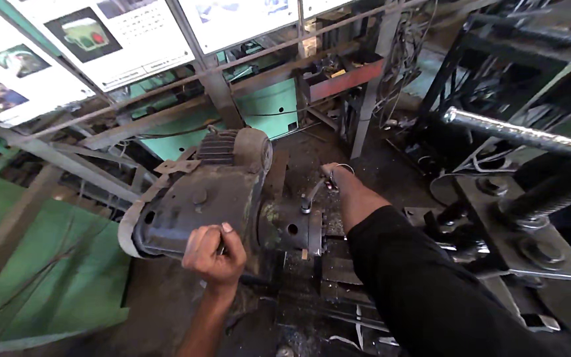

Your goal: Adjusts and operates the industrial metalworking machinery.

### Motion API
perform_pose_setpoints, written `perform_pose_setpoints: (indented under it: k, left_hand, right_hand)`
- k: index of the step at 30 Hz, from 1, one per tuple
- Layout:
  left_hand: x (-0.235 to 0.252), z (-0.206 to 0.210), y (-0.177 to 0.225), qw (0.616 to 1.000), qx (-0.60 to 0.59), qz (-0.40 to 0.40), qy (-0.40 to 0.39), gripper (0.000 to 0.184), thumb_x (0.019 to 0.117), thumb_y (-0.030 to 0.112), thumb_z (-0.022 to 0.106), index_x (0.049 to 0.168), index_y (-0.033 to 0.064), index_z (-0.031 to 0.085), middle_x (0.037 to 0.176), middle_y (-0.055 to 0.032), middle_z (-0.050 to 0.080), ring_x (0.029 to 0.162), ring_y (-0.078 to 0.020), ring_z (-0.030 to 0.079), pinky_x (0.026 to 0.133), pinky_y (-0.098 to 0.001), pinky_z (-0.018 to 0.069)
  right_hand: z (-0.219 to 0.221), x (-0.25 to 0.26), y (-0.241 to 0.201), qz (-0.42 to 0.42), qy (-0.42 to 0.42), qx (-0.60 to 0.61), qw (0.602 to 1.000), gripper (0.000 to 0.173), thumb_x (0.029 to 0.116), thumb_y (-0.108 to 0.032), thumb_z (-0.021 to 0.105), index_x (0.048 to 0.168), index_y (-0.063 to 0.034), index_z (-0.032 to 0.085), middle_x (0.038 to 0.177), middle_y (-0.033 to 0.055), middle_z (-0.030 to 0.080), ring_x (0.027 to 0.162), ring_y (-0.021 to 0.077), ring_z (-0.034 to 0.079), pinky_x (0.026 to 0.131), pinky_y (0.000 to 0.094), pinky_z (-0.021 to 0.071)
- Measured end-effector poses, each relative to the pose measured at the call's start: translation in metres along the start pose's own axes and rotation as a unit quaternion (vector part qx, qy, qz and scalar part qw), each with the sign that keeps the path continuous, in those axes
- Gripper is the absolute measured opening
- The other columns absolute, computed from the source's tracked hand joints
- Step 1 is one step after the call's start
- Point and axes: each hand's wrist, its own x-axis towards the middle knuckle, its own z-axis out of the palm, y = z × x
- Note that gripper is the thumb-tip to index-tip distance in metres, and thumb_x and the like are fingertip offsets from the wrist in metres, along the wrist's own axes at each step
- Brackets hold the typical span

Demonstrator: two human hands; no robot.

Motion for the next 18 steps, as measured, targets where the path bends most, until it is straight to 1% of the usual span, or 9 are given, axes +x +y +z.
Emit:
perform_pose_setpoints:
  k: [2,5,6,8,11,13,15,16,18]
  left_hand:
    - [0.001,0.002,-0.002,1.000,0.002,0.006,0.009,0.037,0.0954,0.021,0.055,0.061,0.0066,0.059,0.062,-0.0062,0.060,0.058,-0.0183,0.060,0.054,-0.0345,0.0490]
    - [-0.001,0.000,-0.001,1.000,0.009,0.002,0.009,0.037,0.0942,0.023,0.056,0.062,0.0079,0.063,0.064,-0.0051,0.064,0.060,-0.0168,0.063,0.055,-0.0343,0.0513]
    - [0.000,-0.002,-0.001,1.000,0.012,0.000,0.008,0.036,0.0938,0.024,0.055,0.062,0.0080,0.064,0.065,-0.0050,0.065,0.060,-0.0167,0.063,0.055,-0.0340,0.0514]
    - [0.004,0.000,0.000,1.000,0.016,-0.001,0.007,0.036,0.0939,0.024,0.055,0.063,0.0075,0.065,0.066,-0.0057,0.066,0.062,-0.0171,0.064,0.056,-0.0338,0.0523]
    - [-0.002,-0.003,0.001,1.000,0.021,-0.006,0.000,0.036,0.0944,0.025,0.055,0.066,0.0067,0.067,0.069,-0.0067,0.067,0.065,-0.0187,0.066,0.059,-0.0352,0.0538]
    - [-0.001,-0.002,0.000,1.000,0.017,-0.007,0.002,0.034,0.0940,0.024,0.055,0.067,0.0066,0.068,0.070,-0.0067,0.068,0.065,-0.0187,0.066,0.059,-0.0357,0.0537]
    - [-0.003,-0.001,0.000,1.000,0.014,-0.013,0.006,0.033,0.0931,0.024,0.056,0.069,0.0071,0.069,0.071,-0.0061,0.069,0.065,-0.0181,0.066,0.059,-0.0353,0.0531]
    - [-0.003,-0.001,-0.001,1.000,0.010,-0.014,0.009,0.032,0.0928,0.024,0.056,0.069,0.0075,0.069,0.071,-0.0056,0.069,0.065,-0.0173,0.065,0.058,-0.0348,0.0523]
    - [-0.002,-0.001,-0.002,1.000,0.005,-0.015,0.011,0.031,0.0929,0.024,0.057,0.070,0.0080,0.070,0.071,-0.0048,0.068,0.065,-0.0165,0.065,0.059,-0.0345,0.0525]
  right_hand:
    - [0.000,-0.002,0.000,0.025,-0.009,0.049,0.998,0.028,0.0995,-0.040,0.053,0.093,-0.0130,0.057,0.064,0.0026,0.047,0.046,0.0135,0.042,0.043,0.0301,0.0398]
    - [0.001,-0.011,0.006,0.031,-0.005,0.098,0.995,0.033,0.1000,-0.040,0.055,0.112,-0.0099,0.062,0.082,0.0094,0.058,0.062,0.0192,0.055,0.057,0.0369,0.0488]
    - [0.003,-0.013,0.009,0.025,-0.003,0.111,0.993,0.033,0.1002,-0.039,0.055,0.114,-0.0098,0.062,0.084,0.0098,0.058,0.063,0.0192,0.055,0.056,0.0364,0.0490]
    - [0.002,-0.016,0.004,-0.005,0.029,0.120,0.992,0.030,0.1001,-0.037,0.052,0.106,-0.0107,0.065,0.077,0.0075,0.058,0.053,0.0158,0.050,0.047,0.0324,0.0437]
    - [-0.014,-0.034,-0.004,-0.035,0.034,0.108,0.993,0.035,0.1019,-0.039,0.052,0.115,-0.0116,0.068,0.090,0.0110,0.063,0.065,0.0209,0.056,0.055,0.0389,0.0473]
    - [-0.029,-0.048,-0.023,-0.067,0.044,0.106,0.991,0.034,0.1017,-0.043,0.052,0.109,-0.0139,0.069,0.077,0.0066,0.058,0.053,0.0167,0.049,0.046,0.0342,0.0430]
    - [-0.045,-0.057,-0.041,-0.103,0.024,0.173,0.979,0.031,0.1007,-0.041,0.055,0.105,-0.0145,0.069,0.069,0.0032,0.053,0.049,0.0150,0.046,0.045,0.0331,0.0424]
    - [-0.052,-0.063,-0.049,-0.133,0.000,0.231,0.964,0.028,0.1012,-0.039,0.054,0.103,-0.0147,0.068,0.065,0.0002,0.049,0.047,0.0131,0.044,0.044,0.0317,0.0417]
    - [-0.065,-0.086,-0.061,-0.209,-0.073,0.363,0.905,0.027,0.1045,-0.037,0.049,0.100,-0.0153,0.065,0.058,-0.0070,0.044,0.043,0.0060,0.038,0.041,0.0237,0.0369]
